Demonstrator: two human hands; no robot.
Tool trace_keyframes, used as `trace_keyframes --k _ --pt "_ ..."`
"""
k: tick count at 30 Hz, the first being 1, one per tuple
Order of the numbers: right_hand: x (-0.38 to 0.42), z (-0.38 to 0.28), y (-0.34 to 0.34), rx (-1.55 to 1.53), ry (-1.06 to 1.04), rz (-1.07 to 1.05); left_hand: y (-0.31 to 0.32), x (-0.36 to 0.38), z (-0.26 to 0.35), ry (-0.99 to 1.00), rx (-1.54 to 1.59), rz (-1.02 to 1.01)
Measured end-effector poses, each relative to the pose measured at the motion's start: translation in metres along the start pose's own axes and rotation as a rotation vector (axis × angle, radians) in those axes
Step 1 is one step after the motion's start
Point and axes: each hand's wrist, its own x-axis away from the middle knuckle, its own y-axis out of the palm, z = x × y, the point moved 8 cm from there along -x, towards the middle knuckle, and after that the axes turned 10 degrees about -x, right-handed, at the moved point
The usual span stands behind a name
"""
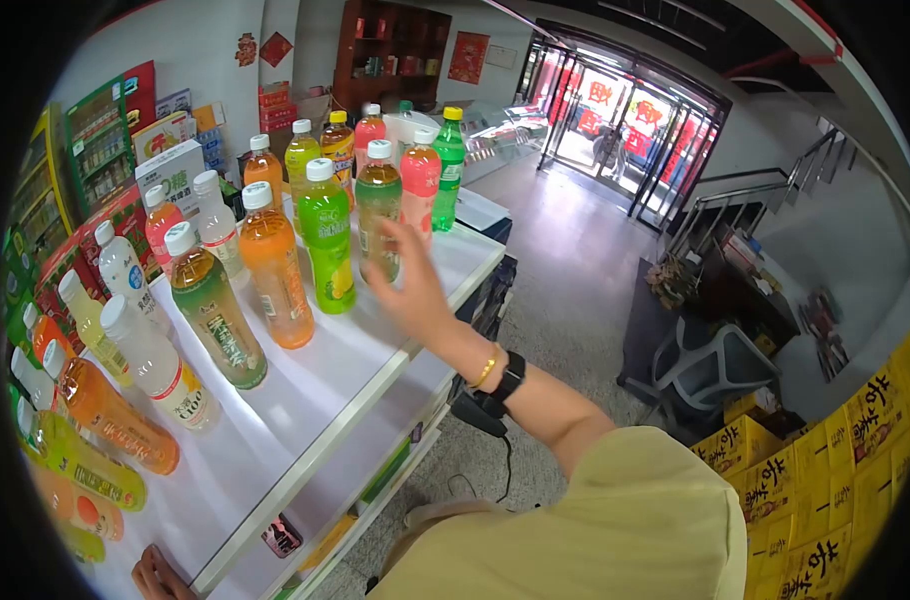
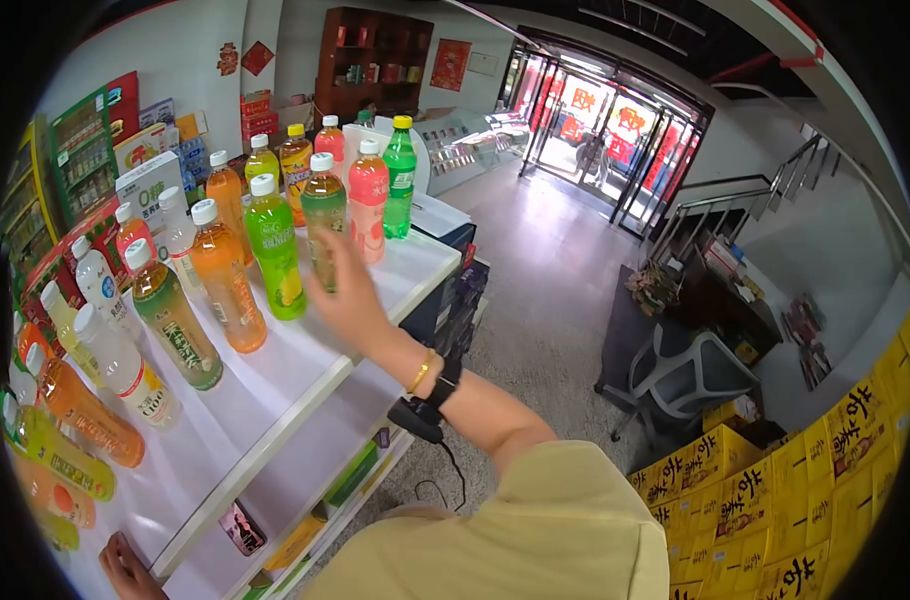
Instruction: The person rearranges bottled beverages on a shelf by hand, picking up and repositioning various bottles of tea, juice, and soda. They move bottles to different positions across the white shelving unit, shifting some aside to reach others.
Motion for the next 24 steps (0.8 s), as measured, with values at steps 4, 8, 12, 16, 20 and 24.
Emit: trace_keyframes --k 4,8,12,16,20,24 --pt "0.003 0.008 0.052 -0.065 0.079 -0.048 -0.001 0.001 0.000 0.010 -0.053 0.013" --pt "-0.008 0.015 0.063 -0.014 0.102 0.027 -0.003 0.001 0.000 0.018 -0.082 0.030" --pt "-0.014 0.040 0.068 -0.123 0.175 -0.036 -0.001 0.000 0.001 0.023 -0.057 0.031" --pt "-0.011 0.041 0.066 -0.098 0.164 -0.067 0.000 -0.002 0.000 0.046 -0.066 0.032" --pt "-0.008 0.036 0.065 -0.060 0.142 -0.061 -0.003 -0.001 0.002 0.044 -0.061 0.059" --pt "-0.010 0.033 0.053 0.053 0.094 -0.034 -0.002 -0.002 0.010 0.000 -0.093 -0.020"
